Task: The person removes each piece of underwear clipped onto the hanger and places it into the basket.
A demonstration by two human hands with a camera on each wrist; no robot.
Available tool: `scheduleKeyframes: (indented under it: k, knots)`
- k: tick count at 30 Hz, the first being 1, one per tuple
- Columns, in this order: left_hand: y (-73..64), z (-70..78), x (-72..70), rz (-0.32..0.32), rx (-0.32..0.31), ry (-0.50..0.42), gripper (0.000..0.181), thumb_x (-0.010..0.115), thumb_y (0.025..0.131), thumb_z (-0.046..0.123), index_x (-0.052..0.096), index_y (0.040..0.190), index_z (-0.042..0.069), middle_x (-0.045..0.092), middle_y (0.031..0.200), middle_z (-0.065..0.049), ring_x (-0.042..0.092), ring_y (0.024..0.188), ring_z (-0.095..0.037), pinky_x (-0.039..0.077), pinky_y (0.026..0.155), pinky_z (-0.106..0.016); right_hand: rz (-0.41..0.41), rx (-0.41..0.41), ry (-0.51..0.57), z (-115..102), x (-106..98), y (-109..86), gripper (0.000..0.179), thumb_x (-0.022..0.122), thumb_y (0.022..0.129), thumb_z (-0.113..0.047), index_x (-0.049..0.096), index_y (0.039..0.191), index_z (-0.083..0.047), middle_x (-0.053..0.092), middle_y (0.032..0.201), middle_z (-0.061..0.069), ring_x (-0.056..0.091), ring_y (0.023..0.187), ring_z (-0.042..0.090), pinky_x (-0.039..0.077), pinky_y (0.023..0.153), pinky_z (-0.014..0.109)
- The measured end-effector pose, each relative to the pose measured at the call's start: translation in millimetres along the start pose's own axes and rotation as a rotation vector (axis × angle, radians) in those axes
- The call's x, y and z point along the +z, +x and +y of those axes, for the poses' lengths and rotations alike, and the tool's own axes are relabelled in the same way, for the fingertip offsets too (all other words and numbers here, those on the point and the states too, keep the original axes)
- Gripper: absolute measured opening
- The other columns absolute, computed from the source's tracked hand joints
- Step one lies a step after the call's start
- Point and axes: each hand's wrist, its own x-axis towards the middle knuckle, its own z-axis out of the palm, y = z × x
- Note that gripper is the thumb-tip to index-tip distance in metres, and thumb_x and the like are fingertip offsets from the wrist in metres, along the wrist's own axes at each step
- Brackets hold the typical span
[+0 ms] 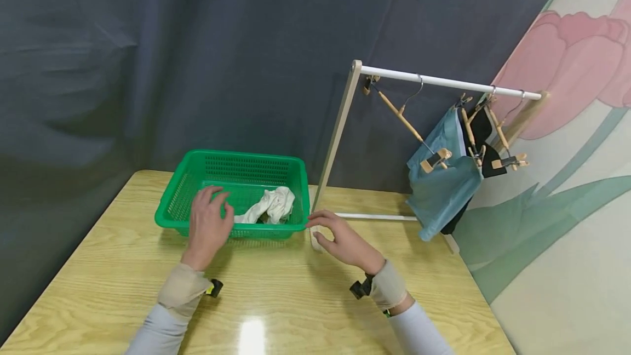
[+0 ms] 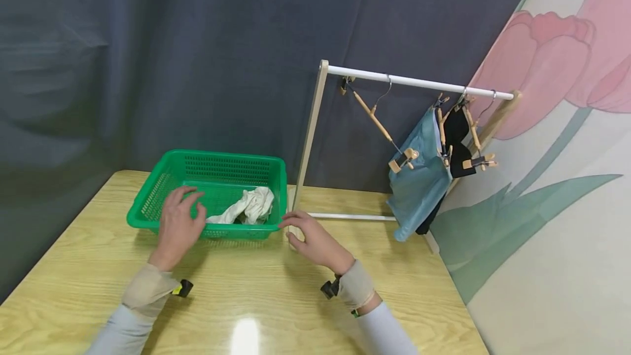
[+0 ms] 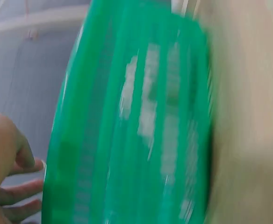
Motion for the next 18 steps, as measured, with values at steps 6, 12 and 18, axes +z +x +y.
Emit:
scheduleKeyframes:
  k: [6, 12, 18]
  knots:
    - [-15.8, 47.3, 36.7, -0.171, 0.026, -0.216, 0.023, 0.063, 0.092, -0.004, 0.074, 0.113, -0.003, 0.065, 0.123, -0.02, 0.06, 0.116, -0.039, 0.052, 0.093, -0.055, 0.124, -0.012, -0.004, 9.6, -28.7, -39.4, 0.024, 0.061, 0.101, -0.004, 0.069, 0.123, -0.01, 0.068, 0.125, 0.006, 0.065, 0.116, 0.025, 0.055, 0.095, 0.043]
    - [-8.4, 73.3, 56.1, -0.257, -0.002, -0.379, 0.026, 0.06, 0.097, 0.002, 0.071, 0.12, -0.001, 0.063, 0.128, -0.019, 0.059, 0.122, -0.037, 0.05, 0.099, -0.055, 0.37, -0.065, -0.056, 12.9, -69.8, -74.8, 0.027, 0.063, 0.096, 0.006, 0.074, 0.114, -0.011, 0.073, 0.104, 0.001, 0.067, 0.087, 0.013, 0.055, 0.076, 0.027]
    - [8.1, 84.7, 65.0, -0.305, -0.089, -0.513, 0.025, 0.059, 0.1, 0.003, 0.07, 0.122, 0.001, 0.063, 0.129, -0.019, 0.058, 0.124, -0.037, 0.048, 0.102, -0.056, 0.572, -0.112, -0.077, 20.4, -104.3, -104.0, 0.028, 0.063, 0.091, 0.016, 0.075, 0.108, -0.002, 0.074, 0.099, 0.011, 0.067, 0.085, 0.008, 0.051, 0.077, 0.015]
